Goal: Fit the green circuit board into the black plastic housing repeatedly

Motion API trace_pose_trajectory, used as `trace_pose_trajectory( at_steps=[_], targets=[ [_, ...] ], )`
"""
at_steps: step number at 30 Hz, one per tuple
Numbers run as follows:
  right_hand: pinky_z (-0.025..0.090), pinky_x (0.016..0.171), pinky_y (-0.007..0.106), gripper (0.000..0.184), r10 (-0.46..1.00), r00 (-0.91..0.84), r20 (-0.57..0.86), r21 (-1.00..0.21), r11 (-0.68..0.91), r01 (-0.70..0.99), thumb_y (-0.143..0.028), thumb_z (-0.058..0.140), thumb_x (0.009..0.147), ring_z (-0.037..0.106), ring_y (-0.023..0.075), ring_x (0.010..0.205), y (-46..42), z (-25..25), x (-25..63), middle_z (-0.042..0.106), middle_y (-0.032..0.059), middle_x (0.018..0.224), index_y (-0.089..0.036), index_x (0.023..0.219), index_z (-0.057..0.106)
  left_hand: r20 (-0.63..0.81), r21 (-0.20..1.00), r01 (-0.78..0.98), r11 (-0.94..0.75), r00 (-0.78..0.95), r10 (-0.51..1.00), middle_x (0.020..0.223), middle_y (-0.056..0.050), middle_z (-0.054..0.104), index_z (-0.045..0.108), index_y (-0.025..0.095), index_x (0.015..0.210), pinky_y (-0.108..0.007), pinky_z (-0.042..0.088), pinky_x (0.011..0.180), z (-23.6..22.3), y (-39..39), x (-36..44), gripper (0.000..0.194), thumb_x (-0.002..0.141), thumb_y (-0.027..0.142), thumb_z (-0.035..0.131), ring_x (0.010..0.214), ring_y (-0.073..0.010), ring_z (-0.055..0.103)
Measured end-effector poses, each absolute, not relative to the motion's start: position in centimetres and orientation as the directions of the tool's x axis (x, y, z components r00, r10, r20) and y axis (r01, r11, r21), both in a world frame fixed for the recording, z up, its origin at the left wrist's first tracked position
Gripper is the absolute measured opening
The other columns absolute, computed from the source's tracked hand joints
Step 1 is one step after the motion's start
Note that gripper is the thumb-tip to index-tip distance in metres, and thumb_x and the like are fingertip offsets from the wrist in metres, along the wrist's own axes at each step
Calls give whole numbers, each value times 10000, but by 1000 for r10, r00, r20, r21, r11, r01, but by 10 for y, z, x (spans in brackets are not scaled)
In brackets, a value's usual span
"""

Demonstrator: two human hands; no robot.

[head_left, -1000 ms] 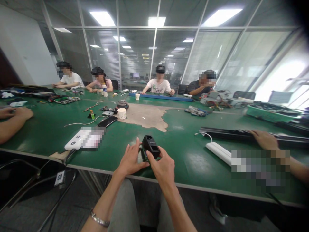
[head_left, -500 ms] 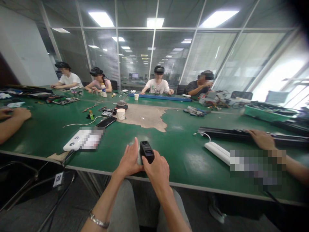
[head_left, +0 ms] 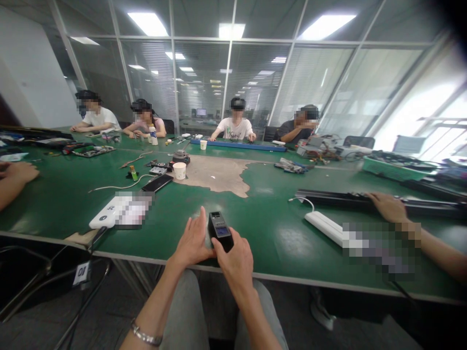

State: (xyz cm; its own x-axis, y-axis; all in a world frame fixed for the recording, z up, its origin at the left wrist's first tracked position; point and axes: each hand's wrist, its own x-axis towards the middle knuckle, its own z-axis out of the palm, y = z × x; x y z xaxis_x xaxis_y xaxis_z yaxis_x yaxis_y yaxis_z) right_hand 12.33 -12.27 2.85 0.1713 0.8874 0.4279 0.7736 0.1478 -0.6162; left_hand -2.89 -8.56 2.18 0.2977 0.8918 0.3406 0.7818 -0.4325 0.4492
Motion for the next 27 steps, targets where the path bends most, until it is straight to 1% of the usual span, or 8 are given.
trace_pose_trajectory(
  at_steps=[2, 3, 6, 11, 16, 21, 23, 27],
  targets=[
    [449, 875, 370, 412, 895, 166, 413, -631, 151, 761, -406, 608, 829, 609, 274, 973, -122, 34, 122, 693, 108, 1014, -174, 1167, 634, 340, 452, 781, -431, 296, 893, 1527, -204, 311, -248, 142, 1486, -589, 155, 1164, 21, -85, -29, 1286, 681, 454, 706, 1409, -357, 302],
    [450, 873, 366, 394, 893, 168, 417, -639, 157, 753, -394, 604, 829, 612, 268, 970, -122, 38, 122, 695, 101, 1007, -183, 1160, 639, 338, 454, 780, -431, 297, 893, 1530, -204, 306, -243, 143, 1488, -589, 153, 1164, 21, -85, -29, 1286, 684, 459, 710, 1411, -355, 301],
    [453, 879, 364, 431, 871, 176, 458, -659, 199, 725, -401, 611, 819, 611, 263, 985, -121, 50, 122, 694, 107, 1043, -175, 1185, 633, 330, 466, 775, -426, 295, 897, 1538, -201, 298, -232, 150, 1491, -587, 144, 1168, 21, -85, -29, 1305, 685, 514, 727, 1416, -345, 301],
    [457, 874, 346, 482, 810, 259, 525, -708, 247, 661, -479, 589, 836, 610, 244, 996, -115, 60, 142, 687, 94, 1111, -191, 1221, 622, 309, 475, 780, -407, 285, 907, 1542, -244, 267, -171, 130, 1508, -588, 142, 1166, 20, -84, -30, 1364, 640, 707, 708, 1426, -367, 288],
    [450, 847, 367, 529, 810, 339, 478, -700, 119, 704, -531, 562, 838, 608, 270, 959, -106, 41, 172, 693, 116, 1054, -164, 1214, 624, 309, 438, 809, -393, 275, 910, 1544, -251, 260, -81, 125, 1526, -585, 149, 1163, 17, -82, -30, 1322, 641, 781, 650, 1434, -395, 260],
    [437, 877, 385, 500, 860, 265, 435, -629, 80, 773, -506, 566, 836, 584, 287, 977, -104, 21, 184, 693, 129, 997, -143, 1172, 638, 298, 404, 825, -395, 290, 910, 1532, -255, 288, 36, 91, 1529, -577, 163, 1162, 18, -82, -30, 1267, 657, 826, 589, 1417, -396, 291],
    [432, 899, 393, 536, 861, 242, 447, -601, 89, 794, -499, 581, 827, 571, 297, 1002, -104, 17, 184, 685, 148, 1032, -116, 1201, 618, 295, 401, 825, -397, 294, 909, 1530, -246, 299, 71, 95, 1528, -578, 164, 1162, 18, -82, -30, 1243, 663, 825, 584, 1410, -388, 305],
    [427, 923, 410, 717, 837, 284, 468, -602, 66, 796, -540, 632, 783, 537, 325, 1087, -104, 14, 183, 646, 191, 1154, -68, 1313, 532, 280, 409, 826, -387, 290, 915, 1538, -222, 301, 99, 142, 1531, -607, 155, 1149, 19, -81, -30, 1219, 650, 809, 612, 1409, -394, 298]
  ],
)
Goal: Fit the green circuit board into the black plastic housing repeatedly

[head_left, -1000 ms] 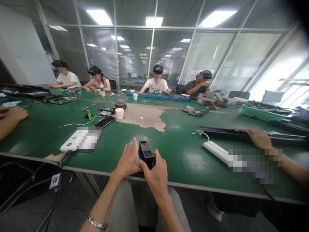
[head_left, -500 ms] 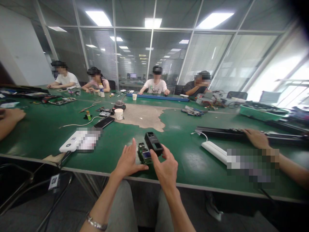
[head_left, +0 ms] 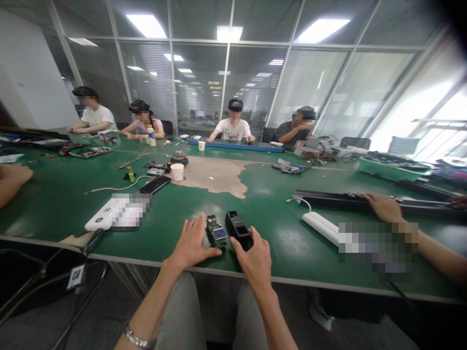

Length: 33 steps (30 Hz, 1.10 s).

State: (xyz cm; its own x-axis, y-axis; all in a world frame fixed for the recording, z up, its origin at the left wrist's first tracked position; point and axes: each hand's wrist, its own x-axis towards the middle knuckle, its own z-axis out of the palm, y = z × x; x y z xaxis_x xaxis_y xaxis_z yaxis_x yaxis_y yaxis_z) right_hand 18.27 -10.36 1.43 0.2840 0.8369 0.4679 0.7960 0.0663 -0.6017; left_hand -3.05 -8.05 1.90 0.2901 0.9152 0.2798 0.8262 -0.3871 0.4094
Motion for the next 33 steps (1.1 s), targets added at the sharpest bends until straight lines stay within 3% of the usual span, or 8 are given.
trace_pose_trajectory(
  at_steps=[8, 14, 22, 33],
  targets=[
    [463, 859, 395, 504, 849, 332, 412, -698, 61, 713, -499, 606, 795, 619, 276, 930, -106, 25, 182, 695, 128, 1000, -155, 1163, 643, 276, 447, 808, -383, 283, 919, 1519, -206, 337, 87, 152, 1537, -612, 136, 1151, 22, -83, -23, 1250, 620, 728, 712, 1394, -400, 302],
    [504, 798, 320, 447, 859, 305, 410, -826, 209, 523, -497, 606, 815, 662, 217, 887, -119, 52, 164, 718, 82, 1048, -198, 1143, 656, 331, 493, 770, -404, 263, 906, 1451, -170, 444, -112, 173, 1529, -580, 150, 1160, 21, -90, -21, 1254, 704, 628, 716, 1360, -343, 377],
    [488, 793, 330, 437, 872, 223, 435, -751, 215, 624, -487, 603, 819, 665, 235, 869, -117, 59, 135, 723, 96, 1005, -184, 1128, 663, 344, 530, 739, -415, 260, 902, 1416, -152, 487, -233, 173, 1494, -570, 157, 1166, 24, -93, -22, 1300, 716, 519, 750, 1353, -324, 390],
    [449, 798, 338, 377, 909, 158, 387, -601, 118, 791, -418, 612, 818, 640, 256, 873, -123, 51, 126, 695, 75, 889, -193, 1120, 646, 362, 512, 744, -429, 266, 893, 1529, -215, 298, -152, 155, 1518, -609, 175, 1152, 22, -93, -23, 1215, 713, 436, 713, 1411, -374, 296]
  ],
)
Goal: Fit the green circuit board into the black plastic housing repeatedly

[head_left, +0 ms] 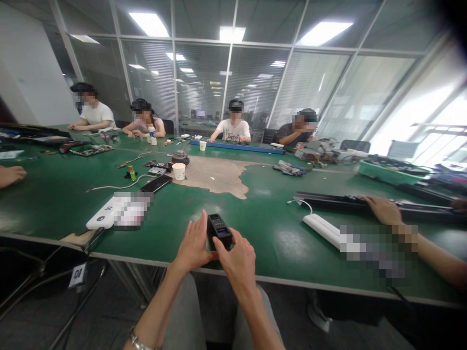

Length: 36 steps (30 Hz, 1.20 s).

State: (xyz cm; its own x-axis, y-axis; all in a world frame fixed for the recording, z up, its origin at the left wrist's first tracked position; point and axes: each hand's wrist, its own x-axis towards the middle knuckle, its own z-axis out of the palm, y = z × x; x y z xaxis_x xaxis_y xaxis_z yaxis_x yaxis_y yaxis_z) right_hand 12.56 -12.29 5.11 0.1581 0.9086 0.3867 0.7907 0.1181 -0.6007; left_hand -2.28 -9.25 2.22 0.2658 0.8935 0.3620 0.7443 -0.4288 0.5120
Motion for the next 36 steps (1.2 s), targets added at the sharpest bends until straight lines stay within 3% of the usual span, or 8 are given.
trace_pose_trajectory(
  at_steps=[9, 13, 18, 25, 30, 36],
  targets=[
    [449, 789, 327, 363, 917, 159, 366, -578, 89, 811, -400, 596, 835, 632, 253, 890, -125, 41, 125, 688, 80, 912, -194, 1132, 630, 345, 479, 752, -453, 313, 885, 1549, -222, 252, -213, 131, 1497, -603, 148, 1165, 23, -93, -21, 1306, 647, 440, 730, 1439, -371, 236],
    [457, 807, 348, 535, 915, 135, 380, -560, 111, 821, -443, 649, 791, 613, 292, 988, -123, 42, 129, 685, 127, 999, -140, 1229, 595, 353, 486, 755, -441, 291, 889, 1553, -228, 236, -234, 129, 1488, -603, 150, 1163, 25, -95, -20, 1343, 623, 432, 748, 1432, -373, 249],
    [456, 844, 356, 390, 906, 154, 394, -621, 139, 771, -395, 626, 816, 624, 267, 942, -123, 38, 127, 694, 97, 950, -181, 1141, 643, 356, 497, 745, -444, 291, 888, 1533, -232, 281, -232, 125, 1489, -601, 162, 1160, 24, -94, -21, 1335, 651, 468, 750, 1416, -366, 287],
    [466, 859, 359, 480, 832, 233, 503, -706, 239, 667, -483, 612, 819, 625, 252, 963, -115, 53, 137, 699, 93, 1062, -195, 1204, 625, 340, 515, 748, -419, 271, 901, 1541, -239, 273, -208, 121, 1497, -582, 178, 1166, 19, -91, -23, 1400, 628, 637, 760, 1434, -366, 265],
    [472, 816, 363, 502, 817, 323, 478, -719, 153, 678, -519, 595, 816, 638, 257, 882, -111, 51, 162, 712, 100, 1000, -184, 1187, 634, 348, 502, 751, -430, 280, 895, 1555, -245, 243, -184, 133, 1508, -586, 183, 1163, 18, -91, -23, 1350, 667, 663, 730, 1442, -370, 255],
    [457, 841, 373, 464, 877, 257, 406, -613, 53, 788, -466, 579, 828, 625, 283, 936, -109, 29, 180, 705, 118, 973, -161, 1174, 634, 355, 476, 764, -435, 286, 890, 1533, -246, 300, -174, 119, 1510, -586, 193, 1157, 19, -90, -23, 1325, 690, 674, 707, 1420, -375, 303]
  ],
)
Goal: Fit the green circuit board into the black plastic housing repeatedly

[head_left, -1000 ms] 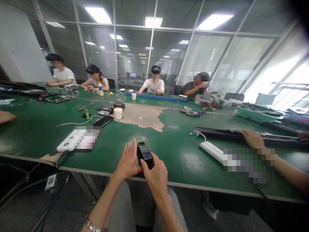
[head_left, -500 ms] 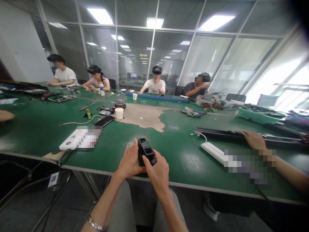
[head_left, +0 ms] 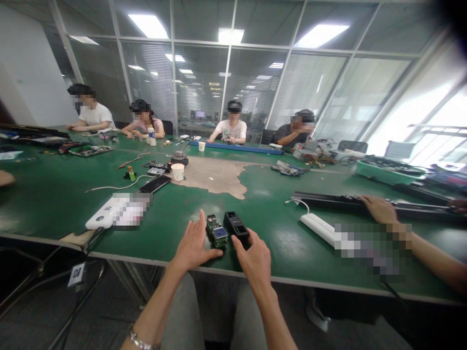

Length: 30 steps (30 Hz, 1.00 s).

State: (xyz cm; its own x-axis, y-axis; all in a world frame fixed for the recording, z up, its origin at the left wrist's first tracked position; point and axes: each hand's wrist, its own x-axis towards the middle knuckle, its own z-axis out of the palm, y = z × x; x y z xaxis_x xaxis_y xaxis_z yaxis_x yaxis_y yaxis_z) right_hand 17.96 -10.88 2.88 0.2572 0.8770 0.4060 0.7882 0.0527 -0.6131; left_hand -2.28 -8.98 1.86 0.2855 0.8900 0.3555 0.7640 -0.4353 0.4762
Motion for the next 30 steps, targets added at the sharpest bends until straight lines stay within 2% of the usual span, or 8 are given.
trace_pose_trajectory(
  at_steps=[2, 7, 9, 13, 20, 26, 30],
  targets=[
    [451, 858, 382, 508, 891, 242, 385, -581, 31, 813, -444, 590, 824, 609, 302, 987, -109, 23, 181, 695, 142, 1024, -137, 1229, 606, 356, 472, 766, -437, 287, 889, 1528, -253, 305, -176, 110, 1508, -589, 196, 1155, 18, -90, -22, 1324, 694, 709, 679, 1415, -377, 311],
    [429, 935, 414, 783, 871, 239, 429, -563, 50, 825, -491, 640, 789, 552, 340, 1108, -108, 16, 184, 596, 205, 1276, -43, 1399, 440, 349, 454, 776, -437, 296, 889, 1556, -253, 239, -191, 106, 1503, -581, 186, 1162, 15, -89, -22, 1289, 727, 733, 626, 1447, -363, 249],
    [428, 940, 419, 736, 862, 244, 444, -568, 59, 821, -506, 637, 791, 560, 336, 1094, -107, 16, 185, 616, 196, 1245, -52, 1352, 494, 337, 444, 791, -421, 288, 896, 1569, -258, 191, -141, 90, 1515, -568, 183, 1169, 13, -88, -22, 1263, 734, 746, 604, 1459, -364, 212],
    [444, 901, 412, 466, 851, 238, 468, -580, 92, 809, -464, 607, 811, 612, 298, 978, -106, 20, 186, 689, 150, 1056, -118, 1122, 646, 316, 425, 826, -371, 248, 916, 1580, -261, 138, 47, 68, 1529, -538, 208, 1171, 11, -85, -22, 1207, 715, 782, 580, 1469, -384, 150],
    [493, 805, 323, 425, 839, 305, 450, -776, 199, 599, -485, 617, 812, 664, 220, 868, -119, 50, 171, 721, 84, 987, -179, 1103, 661, 311, 405, 838, -365, 249, 917, 1584, -240, 155, 267, 98, 1480, -536, 219, 1169, 12, -84, -21, 1089, 700, 785, 592, 1472, -379, 148],
    [490, 759, 305, 374, 855, 220, 470, -742, 247, 623, -457, 628, 797, 664, 205, 804, -118, 62, 147, 726, 71, 937, -185, 1047, 686, 336, 423, 822, -382, 249, 908, 1583, -238, 161, 236, 100, 1487, -551, 205, 1174, 10, -85, -22, 1033, 744, 711, 610, 1478, -357, 140],
    [481, 762, 308, 348, 862, 186, 471, -695, 233, 680, -428, 611, 806, 654, 208, 810, -113, 60, 136, 717, 72, 926, -184, 1044, 680, 323, 448, 812, -375, 243, 914, 1580, -256, 145, 142, 70, 1510, -543, 194, 1183, 10, -85, -22, 1102, 729, 656, 652, 1477, -361, 135]
  ],
)
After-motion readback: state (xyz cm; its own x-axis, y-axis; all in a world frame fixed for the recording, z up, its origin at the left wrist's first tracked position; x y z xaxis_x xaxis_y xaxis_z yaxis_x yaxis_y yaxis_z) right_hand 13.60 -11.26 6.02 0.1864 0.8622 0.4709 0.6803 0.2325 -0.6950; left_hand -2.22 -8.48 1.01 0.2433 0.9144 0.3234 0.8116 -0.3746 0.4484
